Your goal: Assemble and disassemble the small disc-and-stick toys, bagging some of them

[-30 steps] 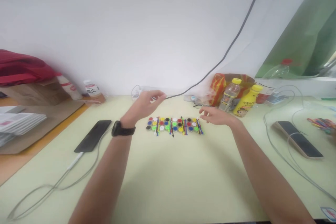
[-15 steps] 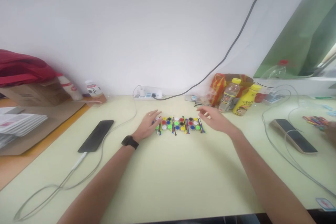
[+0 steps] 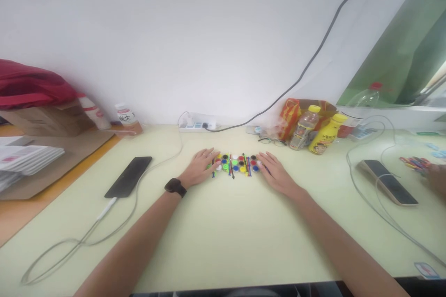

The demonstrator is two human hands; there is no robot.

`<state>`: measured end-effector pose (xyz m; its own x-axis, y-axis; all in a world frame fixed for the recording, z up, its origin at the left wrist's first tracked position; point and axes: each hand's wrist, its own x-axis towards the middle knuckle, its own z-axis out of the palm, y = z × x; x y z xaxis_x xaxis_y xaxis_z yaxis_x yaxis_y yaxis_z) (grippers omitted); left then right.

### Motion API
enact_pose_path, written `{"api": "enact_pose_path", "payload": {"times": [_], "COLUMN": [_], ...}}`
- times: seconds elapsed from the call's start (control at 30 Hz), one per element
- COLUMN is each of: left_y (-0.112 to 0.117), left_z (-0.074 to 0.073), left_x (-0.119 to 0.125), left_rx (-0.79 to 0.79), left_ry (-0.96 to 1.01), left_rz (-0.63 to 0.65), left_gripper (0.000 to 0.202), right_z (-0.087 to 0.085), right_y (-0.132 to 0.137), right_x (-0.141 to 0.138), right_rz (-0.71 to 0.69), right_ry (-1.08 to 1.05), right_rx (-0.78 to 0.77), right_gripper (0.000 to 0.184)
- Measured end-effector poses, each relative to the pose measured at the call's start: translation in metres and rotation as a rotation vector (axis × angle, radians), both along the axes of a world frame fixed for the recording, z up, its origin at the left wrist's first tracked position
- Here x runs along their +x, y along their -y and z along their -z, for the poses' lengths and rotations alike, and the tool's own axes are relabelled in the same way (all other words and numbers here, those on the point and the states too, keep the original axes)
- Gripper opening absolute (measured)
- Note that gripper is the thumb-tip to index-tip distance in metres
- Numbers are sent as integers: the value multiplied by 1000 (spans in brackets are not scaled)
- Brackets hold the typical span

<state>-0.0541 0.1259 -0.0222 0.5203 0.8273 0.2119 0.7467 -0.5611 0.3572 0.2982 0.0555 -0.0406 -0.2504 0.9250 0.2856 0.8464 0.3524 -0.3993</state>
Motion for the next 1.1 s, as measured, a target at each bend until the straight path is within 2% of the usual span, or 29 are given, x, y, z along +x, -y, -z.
{"api": "enact_pose_path", "payload": {"times": [0.23, 0.43, 0.6, 0.8, 1.1], "left_y": [3, 3, 2, -2, -4], "left_z": [-2, 1, -3, -3, 7], "left_x": [2, 3, 2, 1, 3], "left_rx": [-6, -2, -32, -75, -8], "left_ry": [-9, -5, 42, 60, -10], "left_rz": [6, 10, -19, -19, 3], "left_gripper": [60, 60, 61, 63, 60], "right_z": [-8, -9, -3, 11, 11], "right_y": [4, 7, 3, -8, -4], "right_x": [-12, -13, -9, -1, -12], "right_rz": [-28, -6, 14, 114, 24], "right_ry": [105, 105, 23, -148, -33], "right_rx": [-27, -34, -33, -58, -122], "right_gripper": [53, 53, 57, 69, 76]}}
